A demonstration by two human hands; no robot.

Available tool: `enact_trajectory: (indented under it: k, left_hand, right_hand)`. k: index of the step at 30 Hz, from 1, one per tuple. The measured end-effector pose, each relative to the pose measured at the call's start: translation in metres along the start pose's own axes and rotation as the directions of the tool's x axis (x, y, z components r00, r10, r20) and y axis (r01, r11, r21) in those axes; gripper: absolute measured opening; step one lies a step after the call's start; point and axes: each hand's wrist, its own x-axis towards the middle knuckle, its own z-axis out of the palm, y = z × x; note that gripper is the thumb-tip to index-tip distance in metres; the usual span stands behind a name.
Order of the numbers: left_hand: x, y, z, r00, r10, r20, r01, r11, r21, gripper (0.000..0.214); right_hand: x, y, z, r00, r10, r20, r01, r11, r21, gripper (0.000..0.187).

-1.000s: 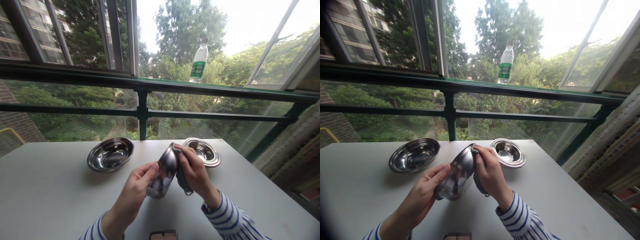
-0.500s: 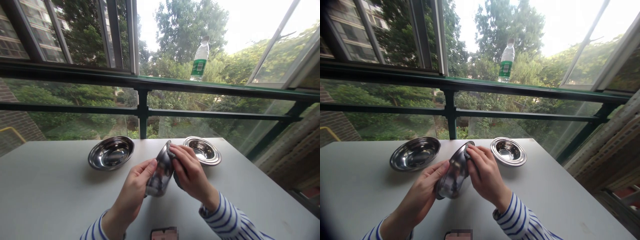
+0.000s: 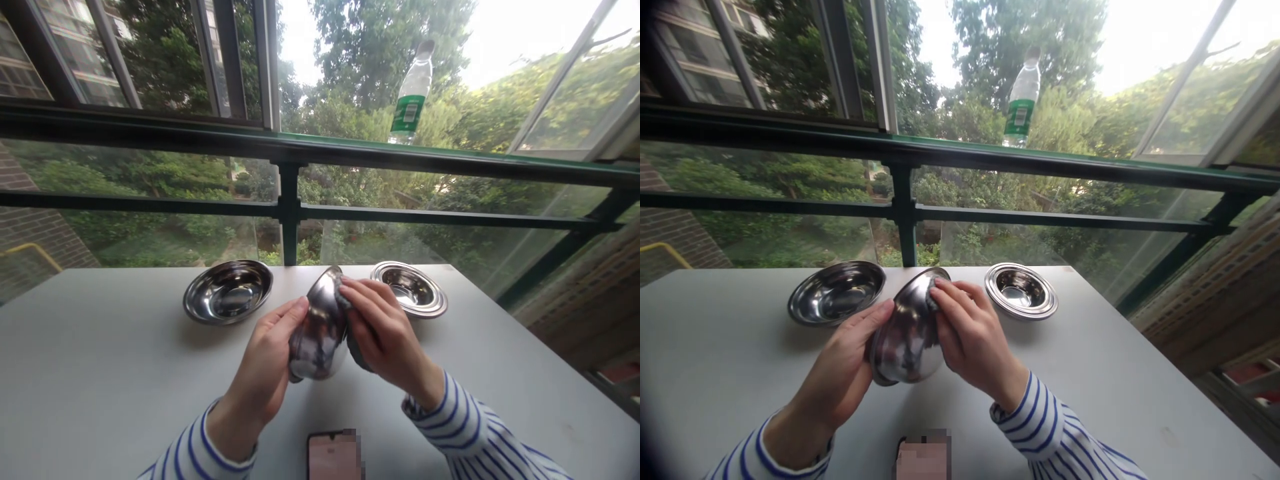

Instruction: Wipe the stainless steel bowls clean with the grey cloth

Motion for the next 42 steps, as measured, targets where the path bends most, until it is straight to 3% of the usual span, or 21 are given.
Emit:
enact_trajectory:
  k: [4,6,10,12,18,24,30,32,37,39,42]
  left_hand:
    - [0.002,-0.001,-0.001,0.996,0.041,-0.078,-0.043,0.999,-0.024,0.011]
    - [0.003,-0.002,-0.002,0.993,0.046,-0.109,-0.047,0.999,-0.005,0.013]
    - [0.001,-0.004,-0.002,0.988,0.057,-0.145,-0.04,0.993,0.113,0.021]
    - [0.0,-0.004,-0.002,0.987,0.059,-0.152,-0.038,0.99,0.137,0.022]
    - [0.003,-0.003,-0.002,0.992,0.046,-0.114,-0.039,0.998,0.058,0.02]
    - [0.001,0.001,-0.001,0.985,0.045,-0.166,-0.024,0.992,0.128,0.022]
    - [0.002,-0.002,-0.003,0.994,0.059,-0.097,-0.058,0.998,0.016,0.019]
    - [0.002,-0.002,-0.003,0.993,0.076,-0.085,-0.074,0.997,0.03,0.019]
    - [0.0,0.0,0.0,0.995,0.051,-0.09,-0.041,0.993,0.115,0.021]
    - [0.0,0.0,0.0,0.995,0.048,-0.083,-0.04,0.994,0.101,0.02]
    - [0.002,0.001,-0.001,0.995,0.063,-0.073,-0.06,0.997,0.055,0.017]
  right_hand:
    - [-0.005,-0.013,0.004,0.971,-0.2,0.132,0.205,0.978,-0.029,0.044]
    - [-0.005,-0.013,0.005,0.961,-0.232,0.151,0.24,0.97,-0.039,0.043]
    - [-0.002,-0.003,0.005,0.998,-0.053,0.044,0.054,0.998,-0.024,0.042]
    - [-0.002,-0.003,0.006,1.0,-0.017,0.022,0.018,1.0,-0.016,0.043]
    - [-0.006,-0.013,0.009,0.964,-0.224,0.146,0.231,0.972,-0.036,0.043]
    - [0.0,-0.004,0.005,1.0,-0.001,0.008,0.001,1.0,0.015,0.042]
    - [-0.005,-0.018,0.009,0.963,-0.233,0.133,0.236,0.972,-0.006,0.041]
    - [-0.005,-0.014,0.01,0.97,-0.215,0.114,0.217,0.976,-0.003,0.041]
    - [-0.001,0.0,0.009,1.0,0.02,-0.016,-0.019,0.999,0.047,0.039]
    - [-0.002,-0.004,0.009,1.0,-0.012,0.0,0.012,0.999,0.039,0.038]
    - [-0.005,-0.014,0.011,0.981,-0.165,0.103,0.165,0.986,0.008,0.037]
